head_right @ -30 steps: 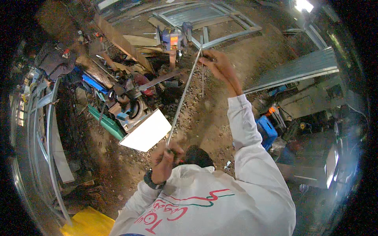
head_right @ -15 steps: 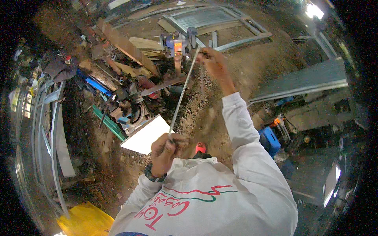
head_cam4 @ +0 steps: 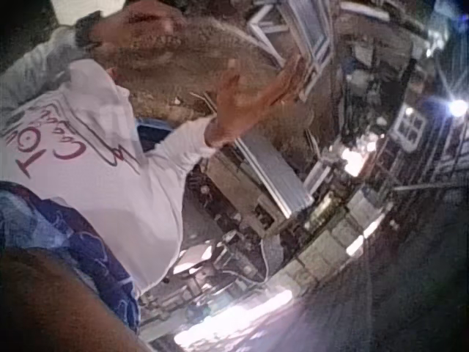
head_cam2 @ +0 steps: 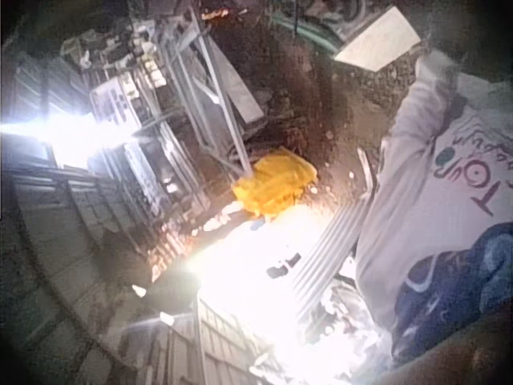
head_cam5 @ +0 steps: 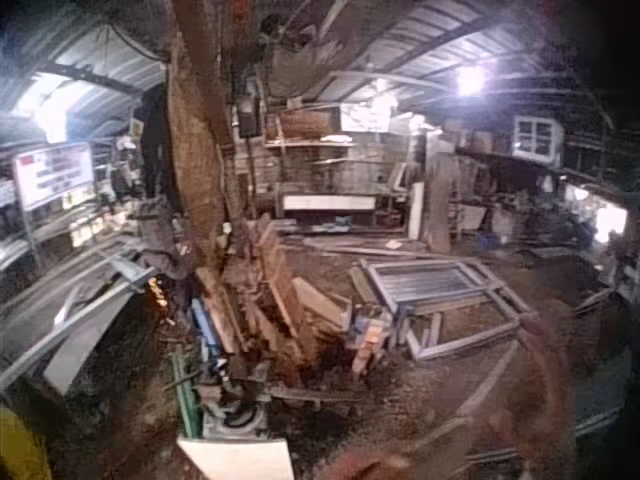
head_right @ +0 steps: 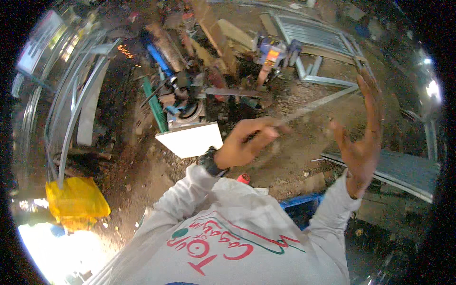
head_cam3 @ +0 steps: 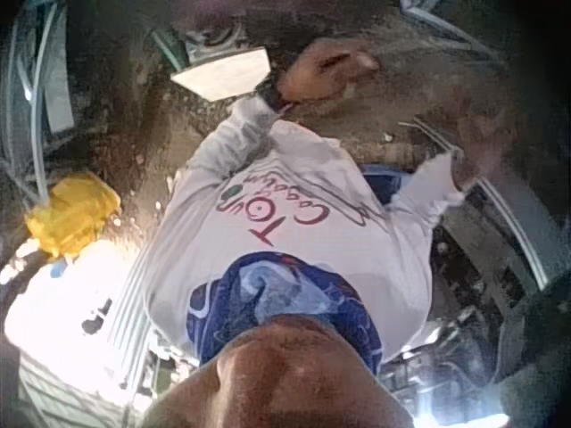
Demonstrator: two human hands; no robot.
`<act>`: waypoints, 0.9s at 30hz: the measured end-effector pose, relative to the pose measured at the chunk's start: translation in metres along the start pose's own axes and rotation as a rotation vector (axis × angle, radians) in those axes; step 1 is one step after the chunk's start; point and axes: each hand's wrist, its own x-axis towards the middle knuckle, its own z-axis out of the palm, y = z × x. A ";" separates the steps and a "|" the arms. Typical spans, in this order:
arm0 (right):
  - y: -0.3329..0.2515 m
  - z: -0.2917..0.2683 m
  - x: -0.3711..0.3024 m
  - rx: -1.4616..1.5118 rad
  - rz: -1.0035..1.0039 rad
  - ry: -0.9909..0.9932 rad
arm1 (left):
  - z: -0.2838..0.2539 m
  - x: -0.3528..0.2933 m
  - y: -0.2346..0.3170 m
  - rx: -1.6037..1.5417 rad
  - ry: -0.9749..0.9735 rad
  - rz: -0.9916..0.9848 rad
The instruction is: The person bends a thin metal rod into a rectangular frame using a manual bending machine. They measure the rod with a tape measure and mark it with a marker, then repeatedly bend the rod at marked points to form the frame shape.
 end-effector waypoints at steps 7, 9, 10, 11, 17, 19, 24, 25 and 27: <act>0.118 -0.012 -0.046 0.180 0.286 -0.063 | 0.019 0.029 -0.004 0.139 -0.007 0.061; 0.170 -0.001 -0.059 0.202 0.628 0.038 | -0.005 0.013 -0.035 0.201 0.030 -0.138; 0.189 0.008 -0.057 0.195 0.738 0.102 | -0.031 -0.005 -0.055 0.226 0.000 -0.348; 0.209 0.020 -0.058 0.189 0.850 0.165 | -0.066 -0.037 -0.096 0.406 -0.010 -0.381; 0.364 0.100 -0.190 0.090 1.148 -0.075 | -0.254 -0.201 -0.150 0.578 0.422 -0.596; 0.336 0.164 -0.209 0.186 1.312 -0.147 | -0.320 -0.219 -0.158 0.872 0.415 -0.524; 0.275 0.328 -0.204 0.411 1.494 -0.096 | -0.432 -0.213 -0.220 1.496 0.343 -0.431; 0.261 0.364 -0.204 0.442 1.468 -0.061 | -0.453 -0.223 -0.242 1.542 0.345 -0.405; 0.240 0.416 -0.202 0.514 1.469 -0.144 | -0.499 -0.238 -0.273 1.500 0.381 -0.486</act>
